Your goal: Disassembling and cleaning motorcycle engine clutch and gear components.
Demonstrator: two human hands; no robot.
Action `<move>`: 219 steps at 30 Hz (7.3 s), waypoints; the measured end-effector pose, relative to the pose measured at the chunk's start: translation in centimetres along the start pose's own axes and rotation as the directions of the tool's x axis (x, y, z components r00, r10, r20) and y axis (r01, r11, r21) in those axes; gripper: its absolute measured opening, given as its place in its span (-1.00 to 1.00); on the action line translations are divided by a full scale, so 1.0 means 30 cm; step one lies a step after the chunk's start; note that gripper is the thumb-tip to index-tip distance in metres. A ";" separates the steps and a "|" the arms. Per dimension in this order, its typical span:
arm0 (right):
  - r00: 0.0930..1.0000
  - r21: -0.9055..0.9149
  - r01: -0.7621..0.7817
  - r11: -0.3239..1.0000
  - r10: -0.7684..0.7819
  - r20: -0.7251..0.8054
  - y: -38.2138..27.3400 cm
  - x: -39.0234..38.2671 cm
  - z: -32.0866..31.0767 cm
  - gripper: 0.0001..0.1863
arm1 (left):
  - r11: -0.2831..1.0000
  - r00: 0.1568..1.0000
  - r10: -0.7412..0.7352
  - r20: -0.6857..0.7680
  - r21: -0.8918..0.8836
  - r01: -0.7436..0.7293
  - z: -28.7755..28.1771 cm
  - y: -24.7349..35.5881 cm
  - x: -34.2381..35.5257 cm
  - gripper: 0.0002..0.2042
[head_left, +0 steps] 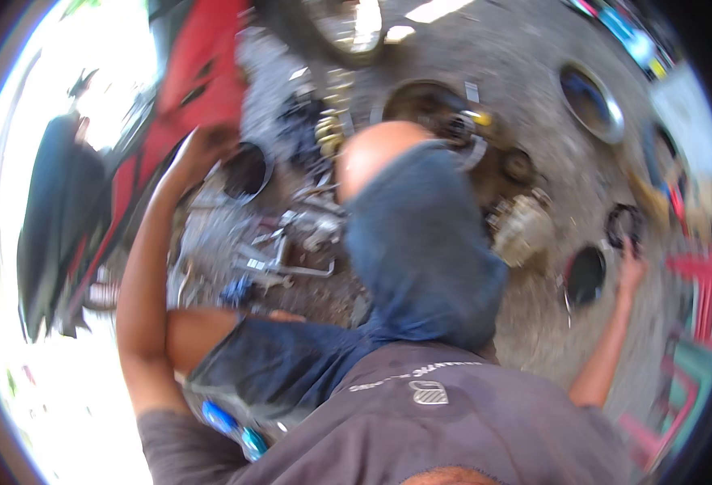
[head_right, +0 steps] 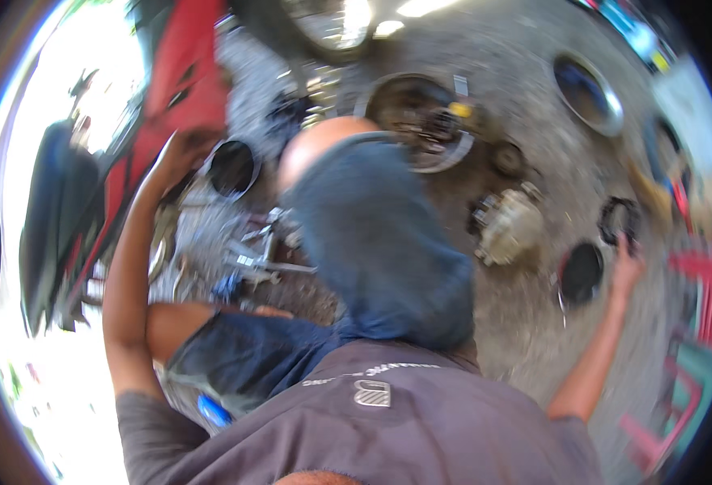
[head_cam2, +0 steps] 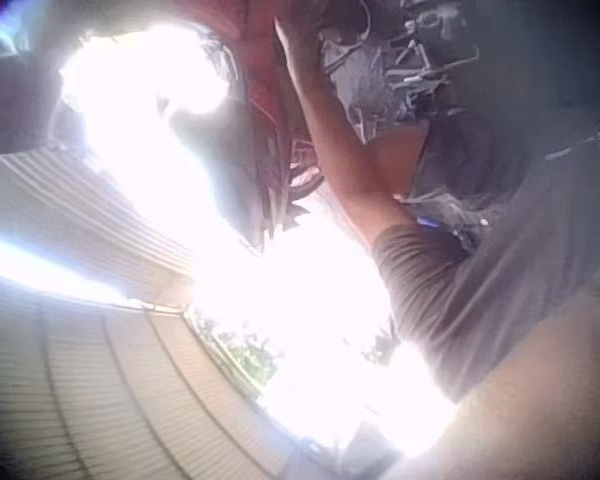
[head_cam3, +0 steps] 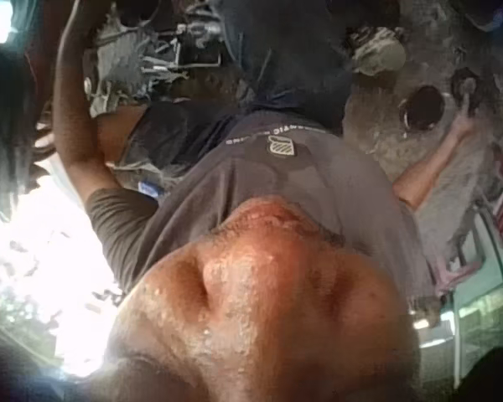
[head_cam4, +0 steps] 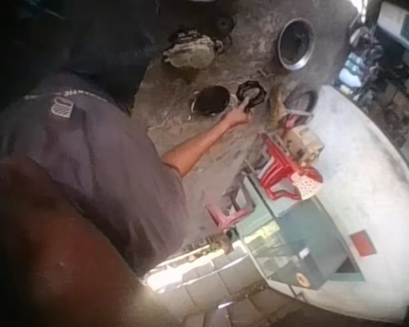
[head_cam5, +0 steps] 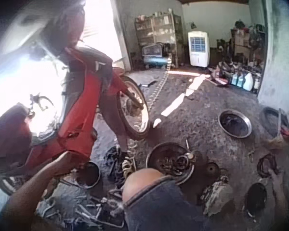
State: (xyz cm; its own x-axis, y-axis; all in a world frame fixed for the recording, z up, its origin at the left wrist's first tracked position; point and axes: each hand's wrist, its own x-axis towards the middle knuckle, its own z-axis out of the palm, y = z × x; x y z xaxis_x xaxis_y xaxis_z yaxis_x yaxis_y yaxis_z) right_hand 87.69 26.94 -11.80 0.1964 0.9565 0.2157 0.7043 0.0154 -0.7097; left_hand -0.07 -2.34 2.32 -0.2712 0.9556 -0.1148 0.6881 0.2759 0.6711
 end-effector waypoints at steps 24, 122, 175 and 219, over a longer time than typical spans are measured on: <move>-0.307 0.887 0.409 0.214 -0.883 0.355 -2.486 -1.118 1.257 -0.61 | 0.844 0.819 -0.195 -0.540 -0.517 -0.141 -0.169 -0.387 -0.683 -0.63; -0.591 0.701 0.601 -0.385 -0.804 0.066 -2.405 -1.234 1.941 -0.47 | 0.470 0.058 -0.729 -0.682 -0.561 -0.681 0.360 -0.881 -0.252 -0.79; -0.574 0.511 0.732 -0.450 -0.812 0.108 -2.365 -1.357 1.926 -0.42 | 0.651 -0.259 -0.745 -0.615 -0.755 -0.078 0.367 -0.790 -0.121 -0.70; -0.650 0.657 0.574 -0.488 -0.760 0.004 -2.395 -1.308 1.916 -0.50 | 0.735 -0.266 -0.675 -0.688 -0.598 -0.319 0.386 -0.747 -0.096 -0.66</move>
State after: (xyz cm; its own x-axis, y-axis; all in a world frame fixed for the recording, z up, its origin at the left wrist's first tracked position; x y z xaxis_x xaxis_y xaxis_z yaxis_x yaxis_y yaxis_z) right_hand -9.83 5.04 -7.83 -0.6657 -0.6322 0.3965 -0.6791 0.7334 0.0292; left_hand -6.93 -10.08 -20.88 -0.8553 -0.5117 0.0810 0.1896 -0.1637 0.9681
